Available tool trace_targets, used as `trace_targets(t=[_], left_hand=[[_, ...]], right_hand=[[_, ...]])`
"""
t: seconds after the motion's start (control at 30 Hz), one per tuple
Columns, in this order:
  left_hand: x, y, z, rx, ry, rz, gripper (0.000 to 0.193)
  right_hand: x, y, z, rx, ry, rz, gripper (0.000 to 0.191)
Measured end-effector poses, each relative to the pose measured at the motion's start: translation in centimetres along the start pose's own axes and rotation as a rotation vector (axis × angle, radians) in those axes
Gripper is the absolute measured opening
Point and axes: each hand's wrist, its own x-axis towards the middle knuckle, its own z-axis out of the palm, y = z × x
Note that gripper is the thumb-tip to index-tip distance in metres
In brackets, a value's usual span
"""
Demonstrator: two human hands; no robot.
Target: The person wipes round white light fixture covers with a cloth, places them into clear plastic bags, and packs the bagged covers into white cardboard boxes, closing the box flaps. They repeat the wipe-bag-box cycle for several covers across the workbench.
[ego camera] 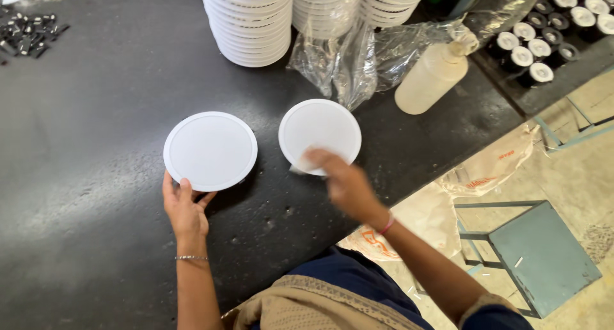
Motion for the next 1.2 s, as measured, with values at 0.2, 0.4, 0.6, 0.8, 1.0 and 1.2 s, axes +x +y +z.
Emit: trace_targets(t=[0.2, 0.4, 0.6, 0.8, 1.0, 1.2], left_hand=[[2.9, -3.4, 3.5, 0.026, 0.012, 0.072, 0.063], [0.1, -4.7, 6.9, 0.122, 0.165, 0.154, 0.069], [-6.9, -2.9, 8.6, 0.143, 0.154, 0.115, 0.063], [-13.0, 0.3, 9.3, 0.169, 0.265, 0.180, 0.058], [-15.0, 2.4, 12.9, 0.160, -0.032, 0.229, 0.078], [-12.2, 4.3, 10.2, 0.362, 0.173, 0.219, 0.030]], right_hand=[[2.3, 10.7, -7.3, -0.520, 0.144, 0.002, 0.042], [7.1, 17.8, -3.5, -0.419, 0.180, -0.043, 0.028], [14.9, 19.0, -0.7, -0.324, 0.038, 0.255, 0.063], [8.4, 10.8, -1.7, -0.235, 0.335, -0.179, 0.071], [-1.9, 0.1, 0.8, -0.093, -0.208, -0.383, 0.071], [-4.7, -3.8, 1.0, 0.228, -0.479, -0.598, 0.039]])
